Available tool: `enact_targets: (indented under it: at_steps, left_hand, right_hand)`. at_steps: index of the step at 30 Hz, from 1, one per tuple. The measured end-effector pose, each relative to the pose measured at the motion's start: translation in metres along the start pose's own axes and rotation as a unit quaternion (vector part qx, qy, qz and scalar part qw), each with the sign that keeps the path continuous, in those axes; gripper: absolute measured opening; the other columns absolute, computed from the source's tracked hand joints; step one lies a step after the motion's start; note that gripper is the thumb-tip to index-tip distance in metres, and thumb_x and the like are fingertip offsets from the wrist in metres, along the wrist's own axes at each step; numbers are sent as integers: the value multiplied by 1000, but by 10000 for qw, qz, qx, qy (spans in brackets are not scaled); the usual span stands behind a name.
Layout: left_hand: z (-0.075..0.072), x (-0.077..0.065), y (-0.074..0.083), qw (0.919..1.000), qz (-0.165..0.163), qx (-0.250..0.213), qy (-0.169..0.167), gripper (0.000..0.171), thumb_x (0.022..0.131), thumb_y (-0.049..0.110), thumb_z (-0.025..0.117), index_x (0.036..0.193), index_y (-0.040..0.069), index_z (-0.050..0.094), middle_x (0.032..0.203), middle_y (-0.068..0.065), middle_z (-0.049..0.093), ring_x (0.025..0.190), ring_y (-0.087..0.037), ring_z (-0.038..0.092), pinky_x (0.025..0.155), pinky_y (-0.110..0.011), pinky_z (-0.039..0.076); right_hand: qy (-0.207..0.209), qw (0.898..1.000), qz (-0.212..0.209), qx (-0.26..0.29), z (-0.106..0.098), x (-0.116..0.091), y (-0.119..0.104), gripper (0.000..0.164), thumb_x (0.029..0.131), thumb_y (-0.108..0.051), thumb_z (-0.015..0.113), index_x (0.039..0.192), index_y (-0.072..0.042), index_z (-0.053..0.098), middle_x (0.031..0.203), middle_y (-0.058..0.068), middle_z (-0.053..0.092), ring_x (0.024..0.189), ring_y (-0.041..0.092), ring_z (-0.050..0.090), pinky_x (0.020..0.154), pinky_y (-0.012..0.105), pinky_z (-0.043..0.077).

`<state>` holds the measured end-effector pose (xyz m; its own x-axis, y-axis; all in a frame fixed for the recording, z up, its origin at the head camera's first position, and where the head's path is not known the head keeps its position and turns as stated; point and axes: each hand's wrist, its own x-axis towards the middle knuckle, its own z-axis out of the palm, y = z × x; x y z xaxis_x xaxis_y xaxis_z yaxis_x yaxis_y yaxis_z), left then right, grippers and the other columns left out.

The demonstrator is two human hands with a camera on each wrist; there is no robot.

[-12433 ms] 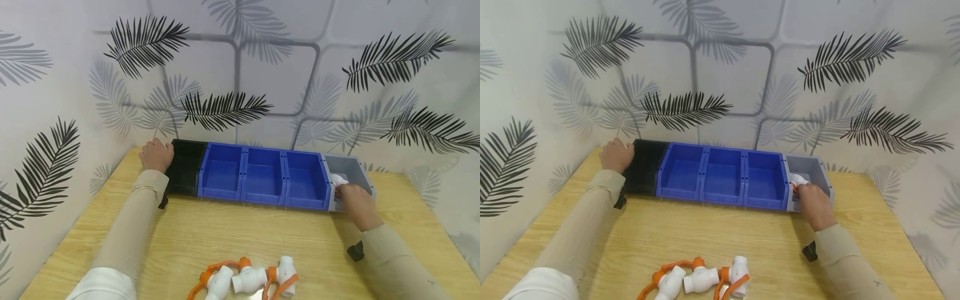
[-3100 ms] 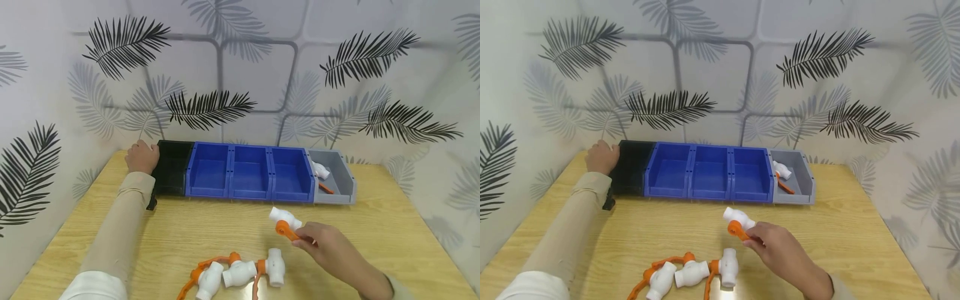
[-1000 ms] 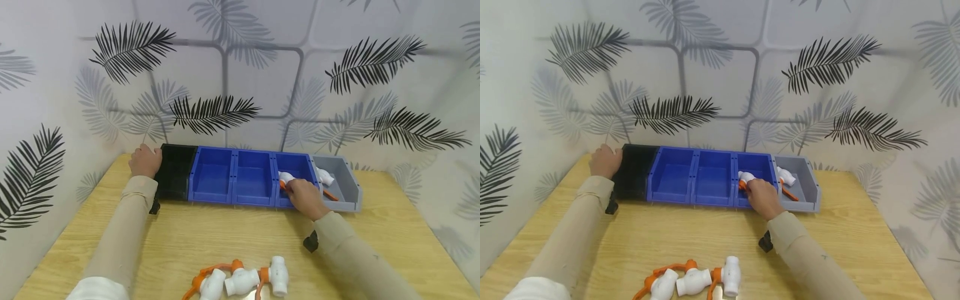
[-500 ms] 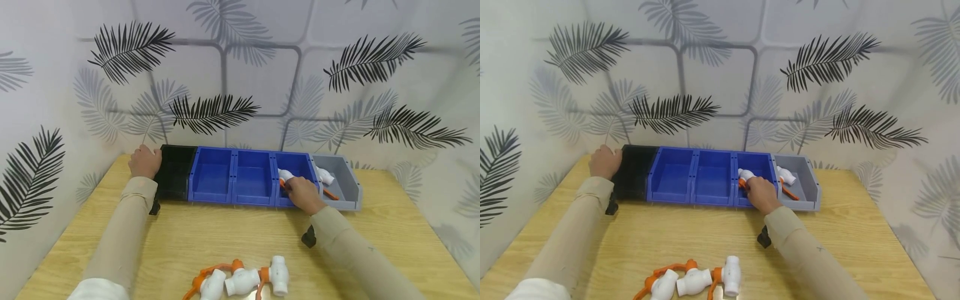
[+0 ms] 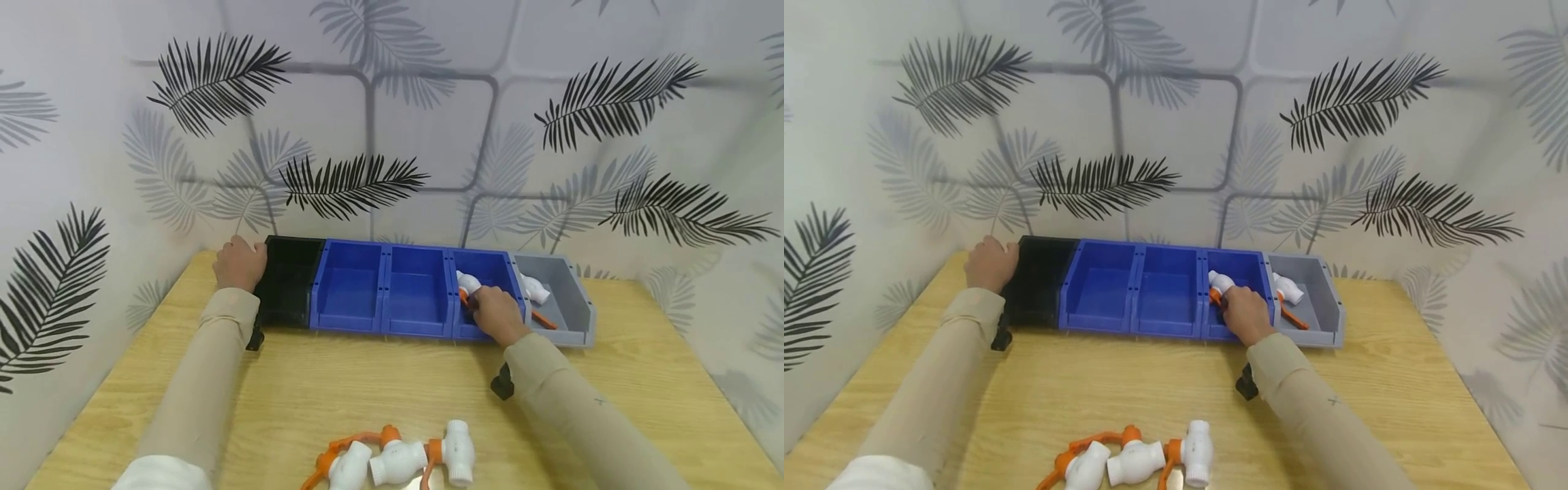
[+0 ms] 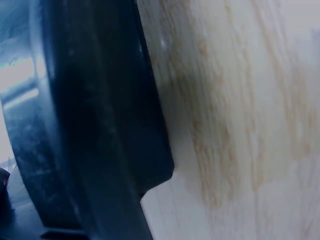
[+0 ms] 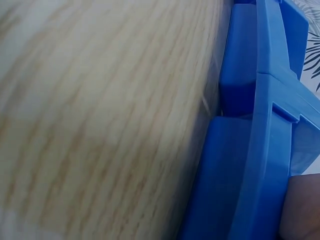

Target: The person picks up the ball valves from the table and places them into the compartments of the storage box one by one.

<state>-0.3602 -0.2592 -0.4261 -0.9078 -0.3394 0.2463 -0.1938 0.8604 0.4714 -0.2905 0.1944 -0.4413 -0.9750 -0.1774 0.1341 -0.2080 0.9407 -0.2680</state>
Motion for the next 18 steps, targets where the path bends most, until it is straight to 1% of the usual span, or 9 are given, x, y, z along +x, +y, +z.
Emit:
enact_targets:
  at_steps: [2,4,6,9,12,15,18]
  left_hand:
    - [0,0,0,10000,-10,-6,-40,44,92,31,34,97,-11,47,96,-32,51,91,-51,50,77,-61,38]
    - [0,-1,0,10000,-1,-16,-74,45,92,31,34,98,-11,47,97,-33,51,92,-51,49,78,-61,38]
    - [-1,-1,1,9999,12,-32,-114,45,93,31,34,100,-12,47,98,-33,50,93,-51,49,78,-62,37]
    - [-3,-1,3,9999,5,-11,-157,46,93,30,33,101,-13,46,99,-34,50,94,-51,48,79,-62,37]
    - [-3,0,3,9998,-20,34,-190,46,93,30,32,102,-13,46,100,-34,50,93,-51,48,79,-62,37]
    - [-3,0,3,9997,-17,61,-217,46,93,31,31,101,-13,46,98,-33,50,92,-51,48,78,-61,38]
    - [-3,1,3,9998,23,66,-176,45,93,30,32,98,-12,46,95,-33,50,89,-51,49,76,-61,39]
  right_hand:
    - [19,10000,25,-2,1,0,0,10,78,-2,62,82,-4,71,75,9,66,63,25,59,61,44,49]
    - [67,9999,95,-35,1,1,0,8,79,-3,61,77,-4,69,71,9,64,61,26,57,59,44,47]
    - [126,9997,174,-116,2,1,0,9,79,-4,61,72,-4,66,67,9,60,58,26,55,56,44,45]
    - [212,9993,240,-214,3,3,-1,12,79,-5,60,68,-3,61,64,11,58,57,29,54,53,45,43]
    - [288,9988,229,-328,5,5,-1,12,79,-6,61,68,-3,61,65,13,59,58,31,57,54,47,44]
    - [256,9985,283,-404,7,8,-2,10,79,-6,61,70,-2,62,66,13,60,57,30,56,53,46,44]
    - [309,9980,351,-431,8,8,-3,9,79,-5,61,70,-3,63,66,13,60,57,30,56,52,46,44]
